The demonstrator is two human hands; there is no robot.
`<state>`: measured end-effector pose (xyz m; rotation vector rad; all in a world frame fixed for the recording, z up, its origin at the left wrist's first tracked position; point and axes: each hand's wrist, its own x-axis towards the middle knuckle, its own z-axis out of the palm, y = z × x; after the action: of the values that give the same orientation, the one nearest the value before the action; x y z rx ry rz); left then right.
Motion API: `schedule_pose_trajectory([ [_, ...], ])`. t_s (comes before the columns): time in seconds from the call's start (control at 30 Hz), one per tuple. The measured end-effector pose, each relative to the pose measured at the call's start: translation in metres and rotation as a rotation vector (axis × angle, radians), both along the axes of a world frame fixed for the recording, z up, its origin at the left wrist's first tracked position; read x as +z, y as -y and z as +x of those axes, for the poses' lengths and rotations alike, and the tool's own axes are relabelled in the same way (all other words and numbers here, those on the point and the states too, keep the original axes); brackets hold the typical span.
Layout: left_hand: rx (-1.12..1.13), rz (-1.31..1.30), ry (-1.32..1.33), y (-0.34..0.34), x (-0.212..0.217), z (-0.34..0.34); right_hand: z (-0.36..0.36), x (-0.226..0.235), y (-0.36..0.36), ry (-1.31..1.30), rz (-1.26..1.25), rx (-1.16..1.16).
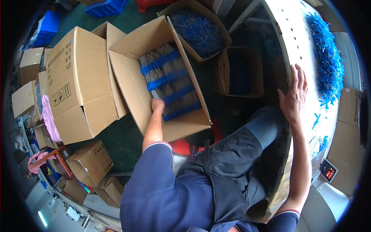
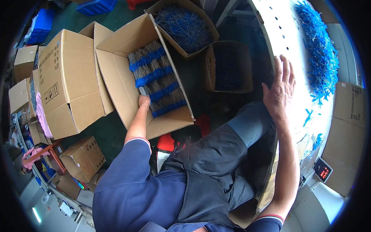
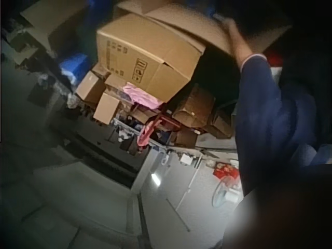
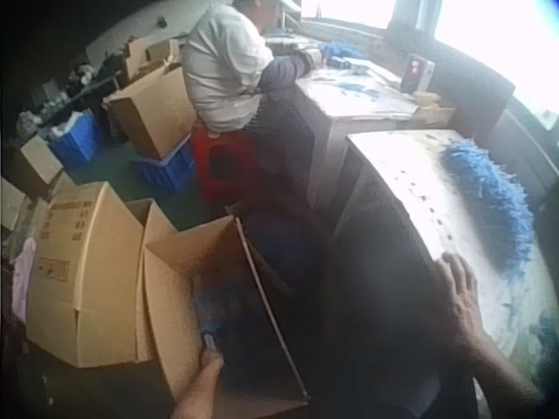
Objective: Manually assembling blue fiber bundles into a metal clamp fixture for industrial production.
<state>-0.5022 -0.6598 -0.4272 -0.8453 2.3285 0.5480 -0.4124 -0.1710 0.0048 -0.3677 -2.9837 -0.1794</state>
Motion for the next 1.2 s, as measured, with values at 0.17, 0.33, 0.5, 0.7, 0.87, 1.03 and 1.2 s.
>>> schedule_pose_trajectory([
  [0.17, 0.069, -0.050, 0.042, 0.007, -0.019, -0.008, -0.005, 0.001, 0.003, 0.008, 0.003, 0.019],
  [0.33, -0.006, -0.225, 0.025, -0.014, -0.029, -0.010, -0.005, 0.000, 0.003, 0.045, 0.035, -0.005],
  [0.5, -0.150, -0.370, -0.151, -0.017, -0.025, -0.005, -0.007, -0.001, 0.003, 0.040, 0.034, 0.017],
  [0.7, -0.314, -0.351, -0.362, -0.041, 0.023, 0.039, -0.003, 0.000, 0.001, 0.030, 0.059, 0.004],
  [0.87, -0.362, -0.190, -0.276, -0.008, 0.002, 0.054, -0.006, 0.000, 0.004, 0.029, 0.051, 0.008],
  [1.03, -0.442, -0.080, -0.221, 0.021, -0.019, 0.047, -0.008, -0.003, 0.001, 0.008, 0.057, 0.011],
  [1.2, -0.373, -0.042, -0.276, 0.006, 0.007, 0.053, -0.002, -0.004, -0.002, -0.001, 0.048, -0.003],
])
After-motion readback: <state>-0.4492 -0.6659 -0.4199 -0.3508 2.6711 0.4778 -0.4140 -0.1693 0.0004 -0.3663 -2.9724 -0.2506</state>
